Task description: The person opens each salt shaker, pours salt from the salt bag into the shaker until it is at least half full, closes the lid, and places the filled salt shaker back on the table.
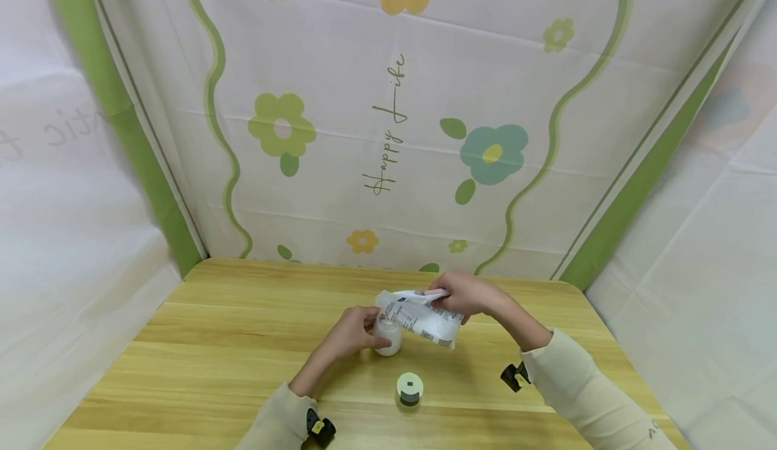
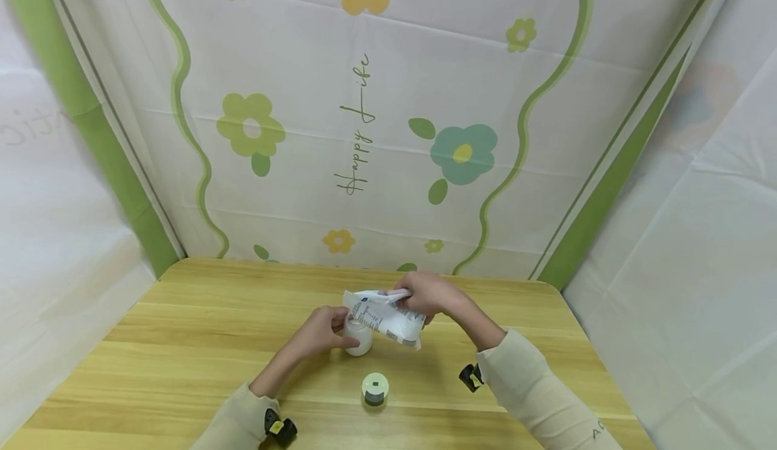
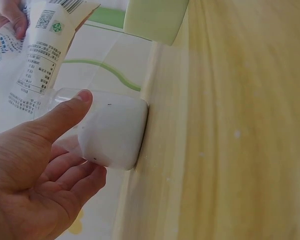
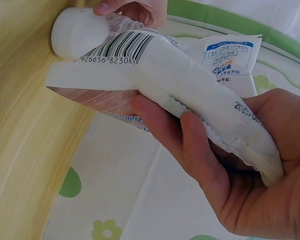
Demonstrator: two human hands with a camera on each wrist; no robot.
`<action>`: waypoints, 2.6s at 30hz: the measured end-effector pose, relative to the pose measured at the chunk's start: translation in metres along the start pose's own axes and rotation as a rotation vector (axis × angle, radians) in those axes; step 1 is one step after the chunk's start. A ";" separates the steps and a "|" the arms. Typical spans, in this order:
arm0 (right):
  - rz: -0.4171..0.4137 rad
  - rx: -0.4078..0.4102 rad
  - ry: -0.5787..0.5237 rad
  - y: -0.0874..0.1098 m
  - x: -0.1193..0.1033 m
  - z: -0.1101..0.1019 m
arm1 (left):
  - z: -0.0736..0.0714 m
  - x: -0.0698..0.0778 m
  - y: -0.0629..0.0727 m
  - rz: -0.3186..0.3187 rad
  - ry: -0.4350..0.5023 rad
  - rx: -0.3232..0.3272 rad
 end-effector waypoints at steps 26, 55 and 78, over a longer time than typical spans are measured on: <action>-0.010 0.005 0.012 0.002 -0.003 -0.001 | 0.000 -0.001 0.000 0.010 0.001 -0.009; -0.003 0.032 0.015 0.007 -0.002 -0.004 | -0.001 -0.002 0.000 0.023 -0.015 -0.002; 0.009 0.033 0.023 0.009 -0.003 -0.006 | 0.000 -0.002 0.000 0.018 -0.002 0.004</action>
Point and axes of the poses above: each hand's wrist, its own y-axis away from the middle knuckle, its own z-axis out of the palm, x = y × z, the point moved 1 cm from there along -y, towards the middle knuckle, and after that the axes turned 3 degrees about -x, right-handed, at the moved point
